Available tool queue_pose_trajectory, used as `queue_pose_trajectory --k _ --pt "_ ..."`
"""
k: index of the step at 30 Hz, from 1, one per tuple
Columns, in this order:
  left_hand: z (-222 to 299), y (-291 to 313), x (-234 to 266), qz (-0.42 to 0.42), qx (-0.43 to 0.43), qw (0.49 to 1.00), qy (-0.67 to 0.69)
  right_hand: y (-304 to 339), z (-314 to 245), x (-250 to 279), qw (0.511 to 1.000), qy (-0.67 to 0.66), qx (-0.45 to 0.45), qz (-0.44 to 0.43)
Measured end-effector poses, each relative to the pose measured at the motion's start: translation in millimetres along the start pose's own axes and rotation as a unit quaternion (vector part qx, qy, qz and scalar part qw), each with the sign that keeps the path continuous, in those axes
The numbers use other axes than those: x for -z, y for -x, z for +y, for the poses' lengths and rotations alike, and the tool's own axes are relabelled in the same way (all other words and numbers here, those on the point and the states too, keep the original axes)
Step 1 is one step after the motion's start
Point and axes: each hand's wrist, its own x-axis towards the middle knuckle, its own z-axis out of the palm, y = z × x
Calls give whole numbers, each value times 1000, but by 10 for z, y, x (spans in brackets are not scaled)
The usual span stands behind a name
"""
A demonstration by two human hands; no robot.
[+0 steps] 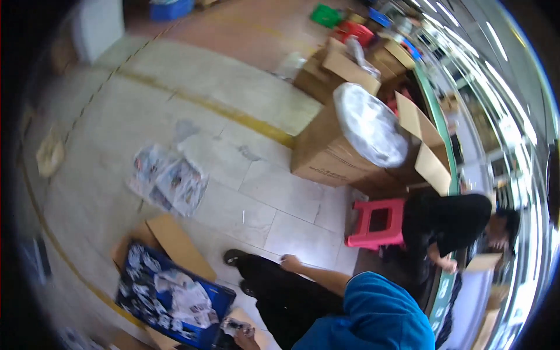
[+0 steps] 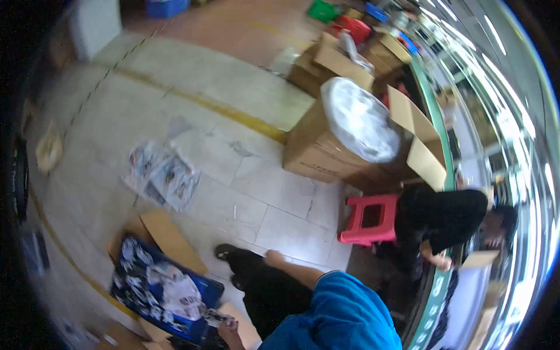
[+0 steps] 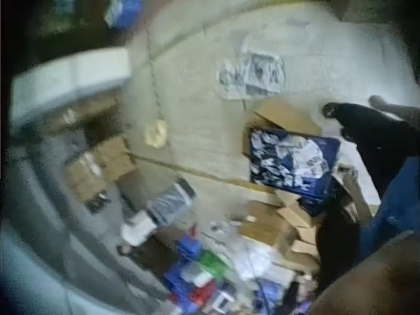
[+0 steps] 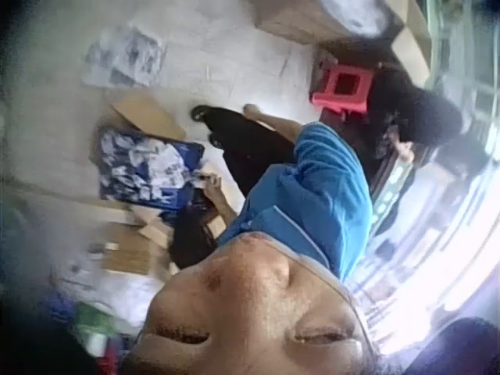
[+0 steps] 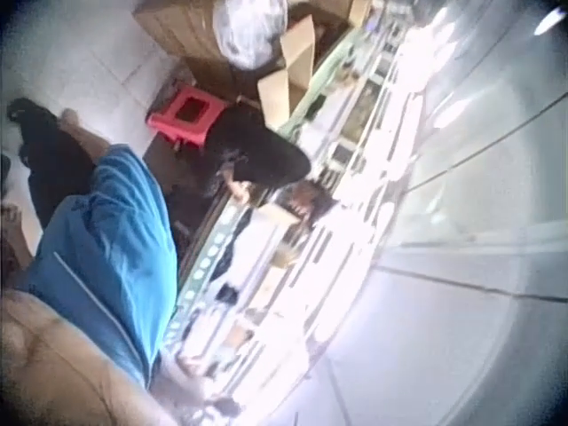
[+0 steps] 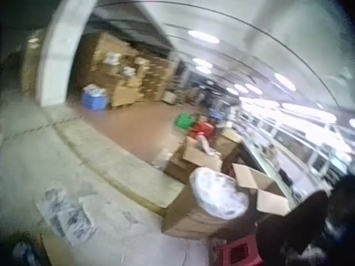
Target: The person assembles computer mouse shells by fitting black plastic components into white casings by hand and placing them along the conveyor belt. The person then retrieves additional casings from a tray on the floor before continuing to attach components and line up the shells.
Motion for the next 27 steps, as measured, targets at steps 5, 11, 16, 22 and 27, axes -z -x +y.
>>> queue_pose_trajectory --k 5,11,16,22,27 --pt "615 369 -1372 31 -27 964 -262 439 1058 768 968 -147 -171 109" --pt "632 24 -2150 24 66 918 -390 542 1686 1908 923 -131 -146 331" --pt "-413 365 -3404 12 -29 898 -439 -312 2107 4252 814 -19 -1 580" --pt "-954 -483 -3590 92 163 872 -453 -1584 2715 5040 903 153 -24 400" --pt "-967 -613 -3846 118 119 828 -535 -1961 2701 4959 937 75 -49 337"
